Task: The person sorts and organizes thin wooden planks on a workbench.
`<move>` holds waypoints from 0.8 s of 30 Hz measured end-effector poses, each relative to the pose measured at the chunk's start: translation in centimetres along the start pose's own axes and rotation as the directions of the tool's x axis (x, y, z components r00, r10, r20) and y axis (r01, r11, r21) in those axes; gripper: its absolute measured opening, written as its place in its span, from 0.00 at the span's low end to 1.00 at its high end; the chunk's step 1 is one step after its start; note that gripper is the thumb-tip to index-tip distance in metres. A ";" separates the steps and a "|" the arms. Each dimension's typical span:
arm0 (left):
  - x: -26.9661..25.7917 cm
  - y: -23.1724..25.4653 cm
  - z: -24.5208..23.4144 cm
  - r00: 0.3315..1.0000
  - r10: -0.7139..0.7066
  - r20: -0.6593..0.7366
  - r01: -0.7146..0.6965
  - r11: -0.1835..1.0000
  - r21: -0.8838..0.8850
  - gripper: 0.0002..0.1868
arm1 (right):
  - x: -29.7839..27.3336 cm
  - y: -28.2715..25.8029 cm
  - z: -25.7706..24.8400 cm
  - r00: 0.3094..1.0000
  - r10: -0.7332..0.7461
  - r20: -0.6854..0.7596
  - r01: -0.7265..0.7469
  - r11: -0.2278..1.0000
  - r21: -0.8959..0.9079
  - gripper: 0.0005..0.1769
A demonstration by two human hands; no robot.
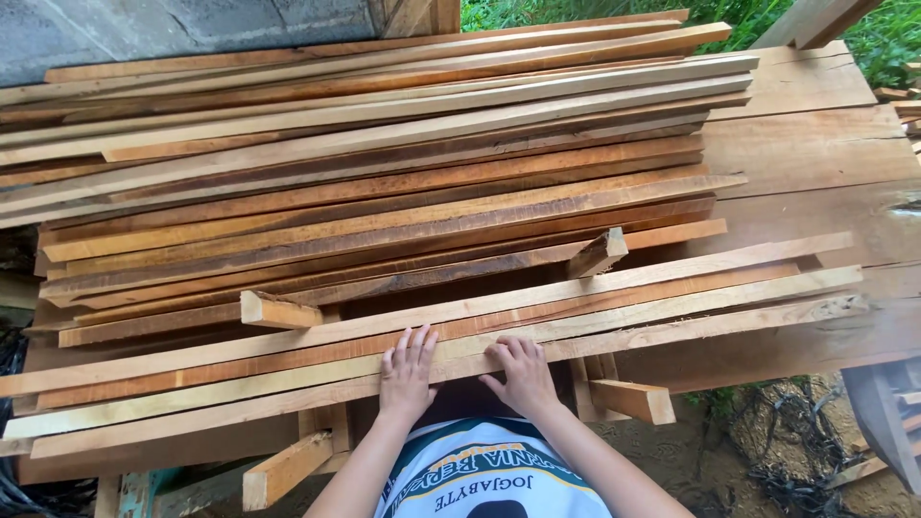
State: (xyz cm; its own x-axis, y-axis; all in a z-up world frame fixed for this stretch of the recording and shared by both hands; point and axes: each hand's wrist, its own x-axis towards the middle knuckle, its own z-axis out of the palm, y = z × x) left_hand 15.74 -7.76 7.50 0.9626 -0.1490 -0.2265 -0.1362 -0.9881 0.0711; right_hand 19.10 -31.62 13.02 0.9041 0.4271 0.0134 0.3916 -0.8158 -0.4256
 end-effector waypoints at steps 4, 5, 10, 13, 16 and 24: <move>0.1 0.3 -1.9 0.993 0.002 0.117 -0.009 0.998 0.060 0.61 | 0.5 1.1 0.6 0.998 -0.055 -0.037 0.054 0.998 -0.012 0.30; 0.0 0.3 -1.4 0.998 0.014 0.068 -0.019 0.998 0.067 0.62 | 1.2 0.7 -0.2 0.996 -0.004 0.085 0.005 1.000 -0.012 0.30; -0.2 -0.3 0.4 0.998 0.050 -0.022 -0.048 0.996 0.080 0.61 | 4.3 1.5 0.3 0.981 -0.149 -0.126 0.147 0.989 -0.031 0.30; -0.3 -0.6 0.2 0.997 0.050 -0.051 -0.046 0.996 0.077 0.60 | 6.5 1.3 1.4 0.959 -0.199 -0.203 0.167 0.972 -0.163 0.40; -0.4 -0.6 -0.2 0.998 0.055 -0.039 -0.052 0.997 0.060 0.58 | 8.0 1.2 1.5 0.971 -0.189 -0.149 0.168 0.975 -0.142 0.40; -0.5 -0.9 -0.1 0.981 0.173 -0.086 -0.166 0.983 0.078 0.55 | 10.6 0.1 1.0 0.990 -0.134 -0.040 0.130 0.988 -0.084 0.29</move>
State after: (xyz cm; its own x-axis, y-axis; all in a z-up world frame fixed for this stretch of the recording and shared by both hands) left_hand 15.39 -6.81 7.61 0.9411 -0.3136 -0.1264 -0.3121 -0.9495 0.0317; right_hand 28.58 -26.77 12.17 0.8496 0.5166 0.1068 0.5192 -0.7829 -0.3428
